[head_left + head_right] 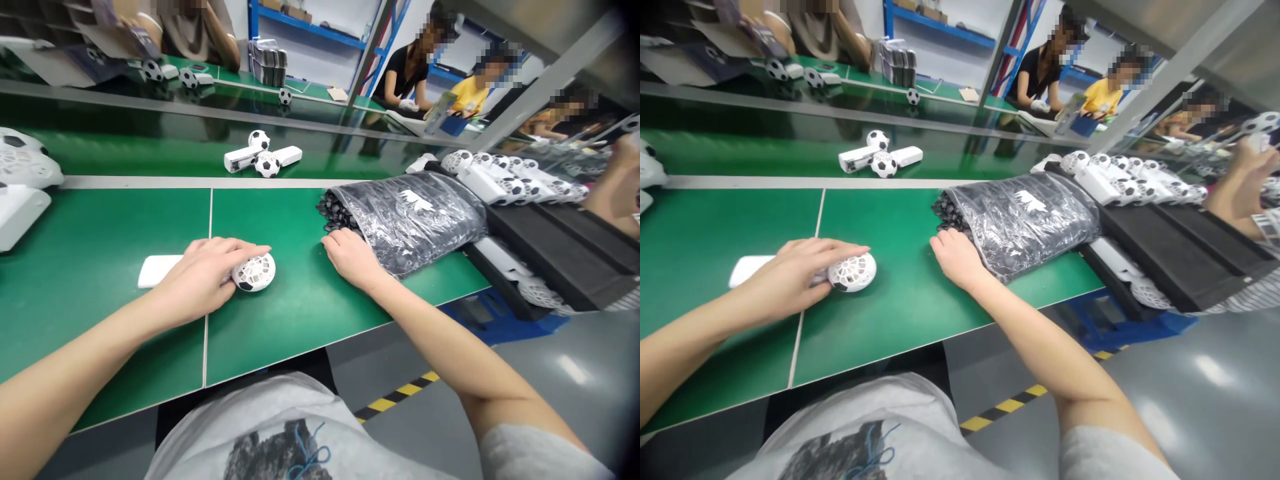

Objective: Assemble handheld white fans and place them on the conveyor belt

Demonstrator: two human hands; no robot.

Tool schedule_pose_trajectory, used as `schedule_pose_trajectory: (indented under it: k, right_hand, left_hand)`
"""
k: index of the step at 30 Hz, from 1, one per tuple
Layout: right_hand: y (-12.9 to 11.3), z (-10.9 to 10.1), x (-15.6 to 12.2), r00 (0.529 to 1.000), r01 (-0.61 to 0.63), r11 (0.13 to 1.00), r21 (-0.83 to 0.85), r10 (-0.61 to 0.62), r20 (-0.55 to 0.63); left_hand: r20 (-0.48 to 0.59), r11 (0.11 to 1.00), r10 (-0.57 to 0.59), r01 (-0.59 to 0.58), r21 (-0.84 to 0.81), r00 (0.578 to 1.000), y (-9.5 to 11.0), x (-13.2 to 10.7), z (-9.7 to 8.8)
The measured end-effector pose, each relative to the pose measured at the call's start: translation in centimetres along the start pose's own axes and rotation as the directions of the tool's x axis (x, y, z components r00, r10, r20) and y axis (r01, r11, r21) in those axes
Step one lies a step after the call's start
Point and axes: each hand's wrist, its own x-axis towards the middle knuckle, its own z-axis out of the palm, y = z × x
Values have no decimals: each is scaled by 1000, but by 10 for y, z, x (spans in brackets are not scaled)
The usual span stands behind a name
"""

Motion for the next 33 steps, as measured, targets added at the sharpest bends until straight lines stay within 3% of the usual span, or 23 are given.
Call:
schedule_pose_trajectory:
  k: [3, 7, 9, 12, 15, 19, 24, 29, 33]
  right_hand:
    - [-3, -5, 2, 997, -2, 981, 194, 18, -78]
    - [-31, -28, 0, 982, 151, 814, 561, -61, -177]
    - [-49, -42, 0, 959, 279, 761, 585, -193, -207]
    - [-67, -57, 5, 897, 442, 762, 473, -369, -245]
    - [-75, -62, 13, 873, 487, 774, 405, -425, -239]
    - [-75, -57, 22, 905, 424, 713, 558, -349, -242]
    - [-71, -43, 28, 968, 249, 493, 834, -90, -236]
    - [-74, -32, 24, 991, 112, 338, 935, -106, -80]
    - [-79, -32, 20, 993, 102, 344, 933, -88, -77]
  left_hand:
    - [14, 999, 47, -47, -9, 999, -5, -1, 2]
    - [58, 1000, 22, -21, -19, 998, -8, -2, 2]
    - [65, 1000, -10, 12, -26, 998, -6, -2, 2]
    - [36, 996, -75, 76, -44, 997, 0, -1, 4]
    - [2, 992, -102, 102, -68, 995, 4, -1, 7]
    - [-56, 990, -111, 106, -93, 992, 6, -1, 11]
    - [-70, 984, -143, 134, -117, 987, 9, -1, 11]
    - [-92, 980, -161, 148, -131, 983, 13, 0, 12]
    - [-113, 982, -135, 119, -145, 984, 13, 0, 14]
